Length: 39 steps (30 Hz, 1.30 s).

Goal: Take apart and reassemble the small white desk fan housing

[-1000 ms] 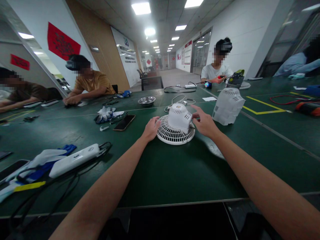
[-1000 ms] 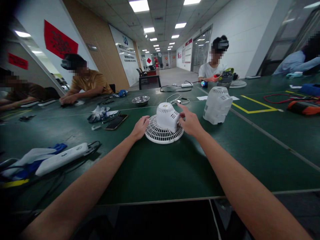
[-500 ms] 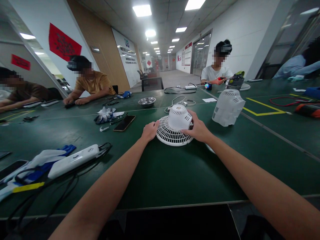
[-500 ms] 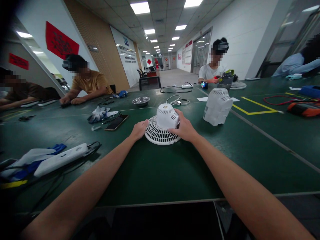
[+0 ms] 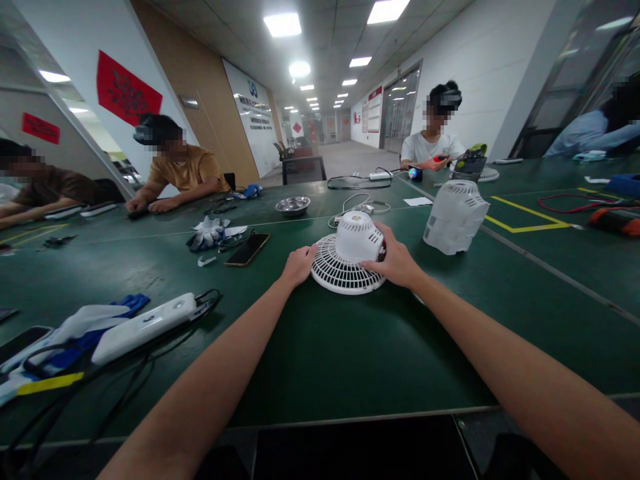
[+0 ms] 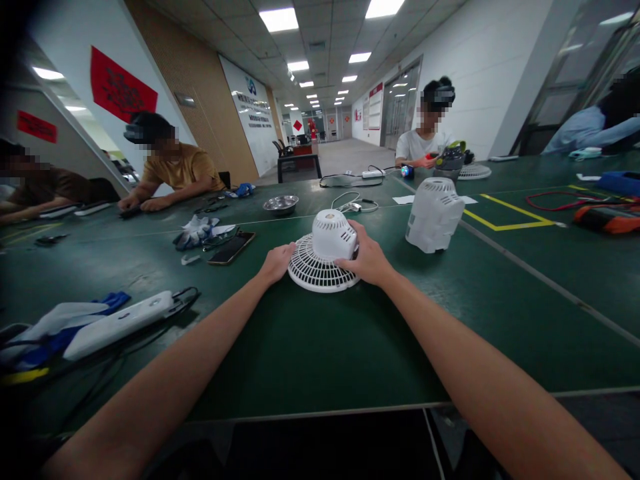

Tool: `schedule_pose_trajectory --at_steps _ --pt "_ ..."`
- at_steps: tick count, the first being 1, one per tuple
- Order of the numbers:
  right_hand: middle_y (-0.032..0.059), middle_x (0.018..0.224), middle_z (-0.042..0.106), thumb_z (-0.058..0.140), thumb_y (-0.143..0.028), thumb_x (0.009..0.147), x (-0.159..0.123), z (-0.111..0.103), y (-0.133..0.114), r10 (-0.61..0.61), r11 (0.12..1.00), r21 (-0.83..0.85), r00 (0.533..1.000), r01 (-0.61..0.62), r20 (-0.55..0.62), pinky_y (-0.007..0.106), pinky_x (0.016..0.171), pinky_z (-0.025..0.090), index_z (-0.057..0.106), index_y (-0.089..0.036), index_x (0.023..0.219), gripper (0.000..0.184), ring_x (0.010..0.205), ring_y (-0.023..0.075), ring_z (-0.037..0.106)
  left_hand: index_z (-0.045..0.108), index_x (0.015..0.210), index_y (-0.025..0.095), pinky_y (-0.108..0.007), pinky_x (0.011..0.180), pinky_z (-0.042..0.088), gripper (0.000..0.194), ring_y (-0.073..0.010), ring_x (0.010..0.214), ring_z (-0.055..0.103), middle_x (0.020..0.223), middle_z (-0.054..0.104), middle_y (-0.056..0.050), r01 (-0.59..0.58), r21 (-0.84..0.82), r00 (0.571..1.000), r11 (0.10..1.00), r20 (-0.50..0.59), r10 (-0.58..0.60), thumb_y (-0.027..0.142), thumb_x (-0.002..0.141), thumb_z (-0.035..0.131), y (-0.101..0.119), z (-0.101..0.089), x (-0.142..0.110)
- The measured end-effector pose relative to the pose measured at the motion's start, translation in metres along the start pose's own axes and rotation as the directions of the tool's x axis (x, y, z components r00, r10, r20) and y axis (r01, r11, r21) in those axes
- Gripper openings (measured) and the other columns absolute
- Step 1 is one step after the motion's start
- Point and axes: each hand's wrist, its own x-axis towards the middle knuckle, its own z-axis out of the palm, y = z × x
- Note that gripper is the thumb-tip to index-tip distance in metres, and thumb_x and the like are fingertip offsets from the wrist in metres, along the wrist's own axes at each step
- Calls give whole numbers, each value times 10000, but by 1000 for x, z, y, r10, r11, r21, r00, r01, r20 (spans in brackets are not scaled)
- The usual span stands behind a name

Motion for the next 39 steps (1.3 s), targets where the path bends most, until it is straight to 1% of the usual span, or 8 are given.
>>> schedule_pose_trajectory --at_steps 7,10,13,19,23,28,35,39 --pt "136 1342 619 887 -461 609 -2 -23 16 54 992 116 992 -41 -117 597 1036 459 339 -232 1509 1078 1177 387 618 651 1279 130 -360 1010 435 596 -241 1138 618 1227 696 -103 -247 -371 969 895 -92 229 522 1038 272 15 -5 -14" --pt "141 1371 607 907 -429 586 -15 -46 29 112 965 253 983 -73 -143 594 1025 484 412 -231 1465 1028 1198 380 611 604 1340 137 -374 1036 434 551 -244 1190 591 1285 655 -114 -318 -361 946 877 -61 318 493 1038 311 31 1 -21" --pt "140 1255 684 909 -380 596 -38 -74 41 185 929 340 980 -148 -79 585 982 526 538 -206 1349 857 1134 382 653 590 1353 157 -400 1055 426 499 -251 1193 572 1286 624 -121 -444 -257 887 858 10 462 465 1025 372 44 11 -27" --pt "110 1166 719 932 -349 556 -77 -110 57 330 895 342 941 -285 -79 540 909 579 550 -223 1322 866 1046 370 698 387 1515 249 -429 977 496 607 -247 1131 595 1379 538 -111 -466 -169 851 868 183 493 400 949 547 56 25 -35" --pt "118 1256 671 908 -399 608 -82 -104 61 236 944 262 966 -202 -105 523 966 549 497 -236 1370 881 1133 358 660 347 1533 240 -468 1042 461 693 -259 1165 584 1386 548 -116 -508 -94 810 856 287 512 288 892 607 57 27 -38" --pt "140 1391 577 837 -480 702 -81 -85 59 140 979 166 984 -121 -109 528 1033 488 377 -243 1462 920 1239 349 588 291 1557 251 -512 1078 427 764 -297 1268 536 1461 515 -118 -518 -32 814 855 287 505 381 888 638 59 29 -39" --pt "193 1323 616 800 -592 691 -70 -58 43 171 979 -71 958 -192 -232 553 1006 477 373 -165 1467 983 1169 376 611 406 1492 237 -464 1057 443 591 -271 1212 566 1402 587 -82 -518 90 847 850 190 496 271 928 581 56 28 -32" --pt "187 1316 624 809 -575 679 -54 -43 44 96 990 -64 935 -125 -342 536 995 489 422 -168 1452 955 1139 355 627 472 1447 217 -450 1024 458 510 -263 1152 588 1336 632 -88 -479 123 878 869 74 474 218 942 545 50 26 -25"
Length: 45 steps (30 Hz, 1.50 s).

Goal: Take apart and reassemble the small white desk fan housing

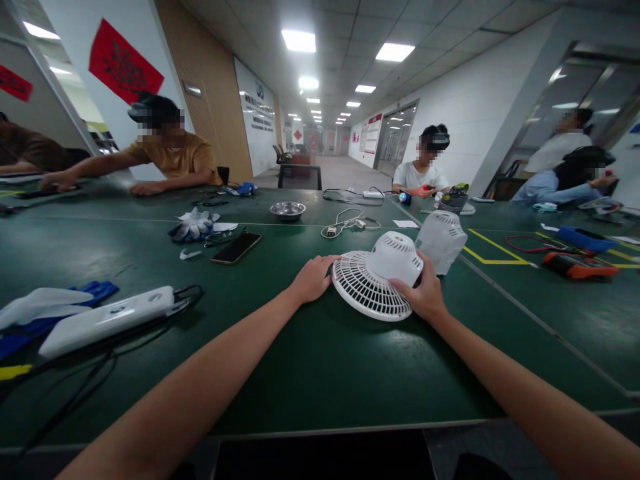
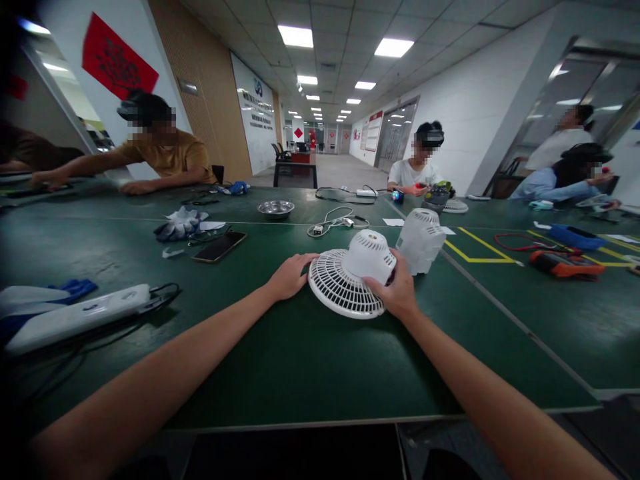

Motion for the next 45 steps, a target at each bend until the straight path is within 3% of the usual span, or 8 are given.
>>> schedule_pose_trajectory --at_steps 5,10,21,26,30,33,37,45 --pt "167 1259 670 824 -526 688 21 28 -6 49 968 246 999 -42 -23 504 958 524 469 -169 1414 884 1061 313 674 572 1332 190 -431 987 472 379 -256 1119 588 1248 667 -91 74 -105 966 992 -239 -98 200 957 519 -12 -4 1" --pt "131 1137 736 823 -509 694 39 46 -25 137 887 428 985 -171 109 438 806 584 558 -182 1310 746 920 285 717 583 1286 183 -385 918 489 327 -244 1090 582 1187 660 -101 158 -198 872 967 -432 -231 281 980 524 -21 -13 1" --pt "84 1089 742 841 -446 682 35 42 -36 102 835 513 973 -197 207 391 767 578 588 -209 1235 653 903 263 706 693 1079 178 -349 907 504 230 -214 992 667 1073 724 -71 71 -295 908 953 -377 -184 168 880 580 -21 -14 2" --pt "82 1111 741 818 -474 702 26 33 -43 193 733 612 953 -297 231 393 817 570 614 -219 1139 545 946 273 702 669 879 183 -296 724 488 136 -183 772 652 849 722 -33 72 -333 843 940 -483 -236 198 891 534 -2 -22 2" --pt "66 1028 769 763 -472 755 24 19 -56 284 545 660 855 -516 434 393 736 580 611 -237 1125 464 840 266 733 611 799 195 -271 633 443 135 -163 687 591 761 660 -9 113 -335 786 935 -546 -291 291 888 581 13 -24 5" --pt "62 940 783 678 -476 821 25 14 -66 258 480 639 793 -601 552 425 735 586 623 -236 1124 390 837 285 749 593 817 202 -265 618 454 309 -168 691 601 751 646 -4 129 -446 760 886 -530 -377 496 911 588 16 -22 7" --pt "54 879 786 653 -483 837 28 19 -71 242 461 653 793 -601 559 458 781 587 640 -227 1134 392 862 296 756 645 953 180 -308 672 522 443 -221 789 688 890 727 -64 156 -659 801 736 -352 -485 614 897 578 9 -10 12" --pt "21 826 775 582 -587 818 27 20 -52 221 403 667 774 -627 594 474 804 581 690 -267 926 355 904 284 737 713 1016 147 -400 799 589 343 -241 877 724 1007 772 -101 236 -836 912 496 15 -410 446 846 724 11 8 13"
